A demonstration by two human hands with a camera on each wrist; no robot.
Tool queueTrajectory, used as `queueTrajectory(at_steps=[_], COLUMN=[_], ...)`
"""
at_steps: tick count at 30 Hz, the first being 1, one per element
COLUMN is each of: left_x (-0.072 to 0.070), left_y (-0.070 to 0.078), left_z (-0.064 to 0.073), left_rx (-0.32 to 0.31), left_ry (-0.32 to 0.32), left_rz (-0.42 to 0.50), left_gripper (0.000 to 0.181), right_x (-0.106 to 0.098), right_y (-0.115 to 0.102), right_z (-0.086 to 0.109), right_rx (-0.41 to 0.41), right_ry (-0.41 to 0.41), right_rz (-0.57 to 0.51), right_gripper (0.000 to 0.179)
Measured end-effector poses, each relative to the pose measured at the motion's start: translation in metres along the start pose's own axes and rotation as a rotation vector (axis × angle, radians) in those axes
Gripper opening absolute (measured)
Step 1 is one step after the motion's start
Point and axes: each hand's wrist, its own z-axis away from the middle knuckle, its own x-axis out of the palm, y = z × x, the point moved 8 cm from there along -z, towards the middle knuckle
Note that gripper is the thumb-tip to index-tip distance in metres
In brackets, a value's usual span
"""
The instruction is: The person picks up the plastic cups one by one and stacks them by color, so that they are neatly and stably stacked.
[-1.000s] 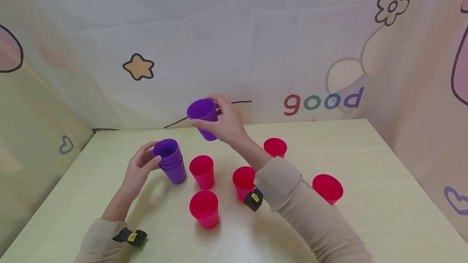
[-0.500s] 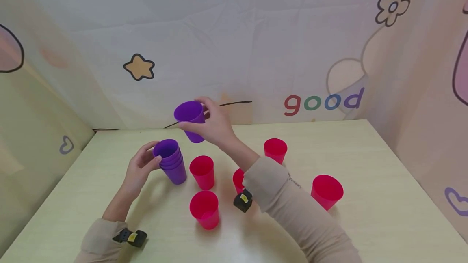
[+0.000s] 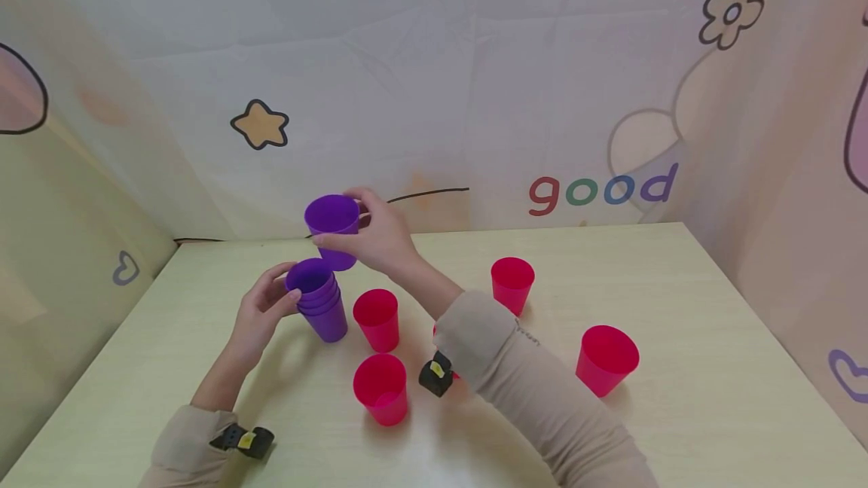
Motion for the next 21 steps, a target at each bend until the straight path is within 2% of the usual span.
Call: queueTrajectory(at_steps=[15,21], left_x=[0.001,0.000], left_y=[0.002,0.003], left_z=[0.000,0.001], left_rx=[-0.001,0.003], left_ry=[-0.002,0.003], left_rz=[0.009,0.020], left_gripper=[0.041,0.040], right_x=[0.019,0.026], right_y=[0.000,0.000], right_z=[0.000,-0.001], right_rx=[0.001,0.000], right_ry=[-0.045,-0.095], right_rz=[-0.021,-0.012], right_gripper=[0.066,0.067])
